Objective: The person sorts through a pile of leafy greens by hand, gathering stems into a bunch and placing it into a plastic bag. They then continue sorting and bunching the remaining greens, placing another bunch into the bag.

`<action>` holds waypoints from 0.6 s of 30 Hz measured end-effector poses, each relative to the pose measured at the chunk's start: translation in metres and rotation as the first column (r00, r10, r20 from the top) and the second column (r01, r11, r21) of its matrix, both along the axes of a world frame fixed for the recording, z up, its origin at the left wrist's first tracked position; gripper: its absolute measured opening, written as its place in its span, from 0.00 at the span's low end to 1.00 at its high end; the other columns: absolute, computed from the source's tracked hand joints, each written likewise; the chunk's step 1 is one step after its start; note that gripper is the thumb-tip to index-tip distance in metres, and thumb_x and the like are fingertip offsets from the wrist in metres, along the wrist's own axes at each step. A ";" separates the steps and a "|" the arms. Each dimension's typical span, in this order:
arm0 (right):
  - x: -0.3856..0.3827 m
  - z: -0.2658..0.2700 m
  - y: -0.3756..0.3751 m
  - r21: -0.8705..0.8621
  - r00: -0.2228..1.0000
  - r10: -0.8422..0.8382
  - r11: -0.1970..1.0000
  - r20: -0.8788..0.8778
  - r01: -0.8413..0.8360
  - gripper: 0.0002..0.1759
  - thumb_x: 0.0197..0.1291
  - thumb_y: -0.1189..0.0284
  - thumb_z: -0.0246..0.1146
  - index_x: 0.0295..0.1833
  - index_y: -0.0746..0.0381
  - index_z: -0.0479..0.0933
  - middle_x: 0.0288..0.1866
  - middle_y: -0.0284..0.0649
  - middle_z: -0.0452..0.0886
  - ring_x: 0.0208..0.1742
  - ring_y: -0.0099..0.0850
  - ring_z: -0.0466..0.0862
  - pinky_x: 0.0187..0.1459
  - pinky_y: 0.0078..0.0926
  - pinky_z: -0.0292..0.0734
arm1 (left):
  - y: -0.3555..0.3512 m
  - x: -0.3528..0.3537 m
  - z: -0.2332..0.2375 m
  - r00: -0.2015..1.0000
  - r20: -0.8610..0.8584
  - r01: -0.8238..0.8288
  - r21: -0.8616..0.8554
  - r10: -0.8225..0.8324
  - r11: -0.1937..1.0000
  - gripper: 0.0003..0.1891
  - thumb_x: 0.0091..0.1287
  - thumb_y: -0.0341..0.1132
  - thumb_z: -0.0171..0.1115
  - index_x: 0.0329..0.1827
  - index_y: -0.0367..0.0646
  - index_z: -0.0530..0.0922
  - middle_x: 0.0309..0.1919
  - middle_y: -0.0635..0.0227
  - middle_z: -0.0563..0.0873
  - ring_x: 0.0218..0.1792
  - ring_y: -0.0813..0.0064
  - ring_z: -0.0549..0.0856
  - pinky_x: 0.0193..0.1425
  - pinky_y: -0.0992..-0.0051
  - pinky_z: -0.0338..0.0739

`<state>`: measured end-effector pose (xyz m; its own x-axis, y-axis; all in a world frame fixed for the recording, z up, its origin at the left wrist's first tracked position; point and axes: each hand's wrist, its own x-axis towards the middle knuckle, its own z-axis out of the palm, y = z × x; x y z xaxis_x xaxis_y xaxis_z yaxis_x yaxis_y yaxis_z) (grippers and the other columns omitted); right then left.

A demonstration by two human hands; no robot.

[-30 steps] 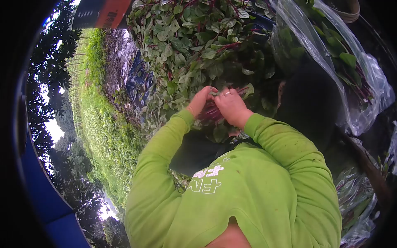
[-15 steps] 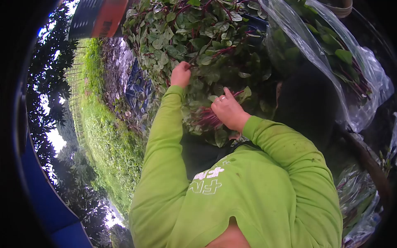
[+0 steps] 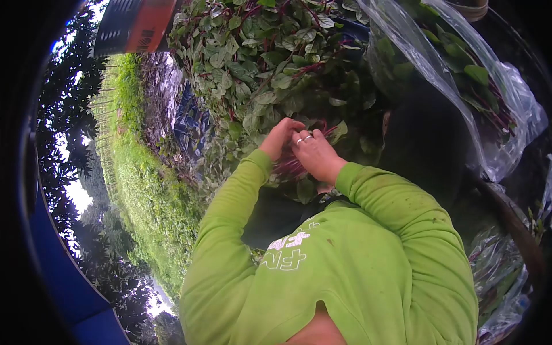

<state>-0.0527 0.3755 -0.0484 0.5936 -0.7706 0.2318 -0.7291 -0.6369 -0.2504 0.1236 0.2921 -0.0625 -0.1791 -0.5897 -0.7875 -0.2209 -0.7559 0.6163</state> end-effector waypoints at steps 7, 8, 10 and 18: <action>0.000 -0.001 -0.004 0.170 0.998 -0.043 0.984 -0.055 0.052 0.25 0.54 0.69 0.67 0.59 0.65 0.78 0.49 0.41 0.84 0.52 0.36 0.82 0.54 0.35 0.71 | -0.074 -0.019 0.015 0.848 0.444 0.450 -0.318 -0.288 0.835 0.13 0.67 0.32 0.62 0.52 0.40 0.84 0.32 0.62 0.90 0.34 0.69 0.89 0.37 0.66 0.82; 0.000 -0.001 -0.004 0.158 0.998 -0.033 0.987 -0.047 0.040 0.23 0.54 0.69 0.67 0.56 0.64 0.79 0.47 0.40 0.84 0.51 0.35 0.82 0.54 0.34 0.71 | -0.093 -0.021 0.005 0.722 0.691 0.617 -0.623 -0.032 0.481 0.11 0.69 0.31 0.60 0.50 0.39 0.85 0.34 0.59 0.91 0.38 0.62 0.90 0.42 0.64 0.83; 0.006 -0.004 -0.003 0.114 0.998 -0.028 0.993 -0.061 0.035 0.21 0.53 0.68 0.68 0.54 0.62 0.79 0.47 0.40 0.84 0.50 0.35 0.82 0.54 0.33 0.71 | -0.141 -0.035 0.010 0.671 0.722 0.708 -0.691 0.168 0.142 0.12 0.72 0.29 0.56 0.53 0.39 0.85 0.46 0.52 0.90 0.49 0.51 0.88 0.56 0.59 0.82; 0.000 0.001 -0.004 0.098 0.998 0.004 0.995 -0.065 0.002 0.22 0.51 0.68 0.69 0.53 0.62 0.80 0.47 0.40 0.84 0.51 0.34 0.82 0.55 0.33 0.71 | -0.202 -0.042 -0.006 0.476 0.876 0.845 -0.432 -0.078 0.314 0.20 0.65 0.37 0.68 0.61 0.45 0.85 0.51 0.55 0.88 0.54 0.52 0.87 0.62 0.59 0.81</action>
<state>-0.0526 0.3719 -0.0472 0.6056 -0.7873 0.1155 -0.7455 -0.6122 -0.2636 0.0819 0.0897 -0.0681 -0.3934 -0.9165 -0.0720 -0.8932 0.3626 0.2659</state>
